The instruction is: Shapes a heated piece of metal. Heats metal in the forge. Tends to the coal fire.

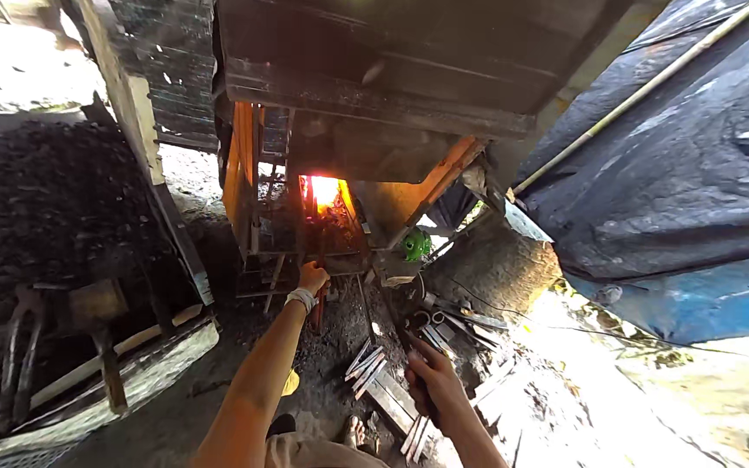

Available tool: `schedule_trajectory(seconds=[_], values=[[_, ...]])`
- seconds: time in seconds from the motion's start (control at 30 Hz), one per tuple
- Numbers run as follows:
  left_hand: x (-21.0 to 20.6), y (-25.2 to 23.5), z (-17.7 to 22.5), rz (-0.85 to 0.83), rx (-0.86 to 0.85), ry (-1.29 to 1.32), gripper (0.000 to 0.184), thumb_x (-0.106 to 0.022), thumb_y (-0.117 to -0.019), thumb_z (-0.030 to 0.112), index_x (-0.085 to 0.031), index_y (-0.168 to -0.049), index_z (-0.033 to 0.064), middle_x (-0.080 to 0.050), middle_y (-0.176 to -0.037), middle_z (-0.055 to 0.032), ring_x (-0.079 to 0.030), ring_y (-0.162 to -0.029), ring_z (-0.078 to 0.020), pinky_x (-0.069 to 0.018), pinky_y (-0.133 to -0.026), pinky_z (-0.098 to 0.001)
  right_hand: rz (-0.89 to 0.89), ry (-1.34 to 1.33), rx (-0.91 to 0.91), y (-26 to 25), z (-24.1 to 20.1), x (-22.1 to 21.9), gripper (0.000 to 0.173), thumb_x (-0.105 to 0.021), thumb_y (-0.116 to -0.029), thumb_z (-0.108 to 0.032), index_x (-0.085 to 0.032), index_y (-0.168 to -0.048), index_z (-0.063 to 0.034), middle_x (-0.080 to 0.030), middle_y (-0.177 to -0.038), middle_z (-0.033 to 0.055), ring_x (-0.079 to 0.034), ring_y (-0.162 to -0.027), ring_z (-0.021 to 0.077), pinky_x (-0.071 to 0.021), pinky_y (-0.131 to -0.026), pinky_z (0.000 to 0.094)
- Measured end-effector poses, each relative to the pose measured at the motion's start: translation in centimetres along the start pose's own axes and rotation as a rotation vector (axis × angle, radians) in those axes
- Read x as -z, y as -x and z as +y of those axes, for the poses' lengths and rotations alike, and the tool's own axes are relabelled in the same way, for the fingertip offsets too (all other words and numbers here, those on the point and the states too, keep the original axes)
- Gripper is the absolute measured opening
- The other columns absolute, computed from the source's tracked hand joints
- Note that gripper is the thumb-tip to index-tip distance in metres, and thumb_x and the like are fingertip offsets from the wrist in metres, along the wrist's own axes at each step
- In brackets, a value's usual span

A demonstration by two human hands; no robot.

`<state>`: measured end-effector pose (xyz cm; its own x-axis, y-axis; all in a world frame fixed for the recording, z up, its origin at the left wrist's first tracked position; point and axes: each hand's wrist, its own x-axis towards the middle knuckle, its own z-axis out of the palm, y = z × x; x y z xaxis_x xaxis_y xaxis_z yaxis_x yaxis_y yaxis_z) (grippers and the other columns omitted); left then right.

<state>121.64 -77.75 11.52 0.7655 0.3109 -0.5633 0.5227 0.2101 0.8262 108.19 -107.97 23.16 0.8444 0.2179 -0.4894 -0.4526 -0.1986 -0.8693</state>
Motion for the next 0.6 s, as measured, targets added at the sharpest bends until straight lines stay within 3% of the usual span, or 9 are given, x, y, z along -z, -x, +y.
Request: schedule_trajectory(seconds=[0.1,0.23,0.37,0.43,0.6], values=[[0.3,-0.1,-0.2,0.007,-0.010,-0.029,0.042,-0.061,-0.0898,-0.003,-0.053,-0.130,0.0024,-0.067,-0.090,-0.0169,-0.069,-0.065,-0.0241,-0.0597,-0.054,-0.0377,0.008,0.007,-0.035,4.6,1.8,1.7,0.051,-0.045,-0.1055,-0.015,-0.040,-0.156,-0.0099,-0.054,-0.065,0.0034,-0.046,-0.043,0.0112,-0.0438,-0.038,0.0292],[1.3,1.5,-1.4,-0.009,0.016,-0.115,0.060,-0.064,-0.0889,0.000,-0.046,-0.146,0.0073,-0.066,-0.096,-0.0167,-0.068,-0.069,-0.0235,-0.0588,-0.057,-0.0372,-0.019,-0.110,-0.106,7.3,5.5,3.4,0.048,-0.045,-0.1071,-0.014,-0.041,-0.155,-0.0099,-0.055,-0.068,0.0020,-0.047,-0.045,0.0097,-0.0432,-0.039,0.0272],[2.2,6.9,-3.7,-0.018,-0.026,-0.174,0.059,-0.067,-0.0892,0.000,-0.049,-0.145,0.0059,-0.068,-0.099,-0.0177,-0.069,-0.072,-0.0243,-0.0597,-0.061,-0.0385,-0.062,-0.285,-0.121,0.3,6.5,3.3,0.045,-0.045,-0.1084,-0.017,-0.042,-0.153,-0.0119,-0.051,-0.065,0.0026,-0.044,-0.041,0.0091,-0.0396,-0.035,0.0260],[3.0,10.6,-5.0,-0.018,-0.039,-0.198,0.057,-0.070,-0.0893,0.001,-0.051,-0.143,0.0041,-0.068,-0.105,-0.0188,-0.070,-0.081,-0.0267,-0.0616,-0.068,-0.0417,-0.125,-0.222,-0.073,-3.4,5.7,4.1,0.046,-0.047,-0.1088,-0.018,-0.042,-0.154,-0.0133,-0.053,-0.068,0.0034,-0.045,-0.043,0.0106,-0.0414,-0.037,0.0276],[5.5,19.9,-9.2,0.051,-0.062,-0.184,0.055,-0.077,-0.0861,0.001,-0.056,-0.137,0.0017,-0.069,-0.114,-0.0189,-0.072,-0.090,-0.0287,-0.0632,-0.076,-0.0453,-0.159,-0.125,-0.005,-6.7,3.4,7.0,0.047,-0.048,-0.1089,-0.018,-0.042,-0.155,-0.0132,-0.056,-0.069,0.0063,-0.047,-0.043,0.0129,-0.0430,-0.037,0.0293]])
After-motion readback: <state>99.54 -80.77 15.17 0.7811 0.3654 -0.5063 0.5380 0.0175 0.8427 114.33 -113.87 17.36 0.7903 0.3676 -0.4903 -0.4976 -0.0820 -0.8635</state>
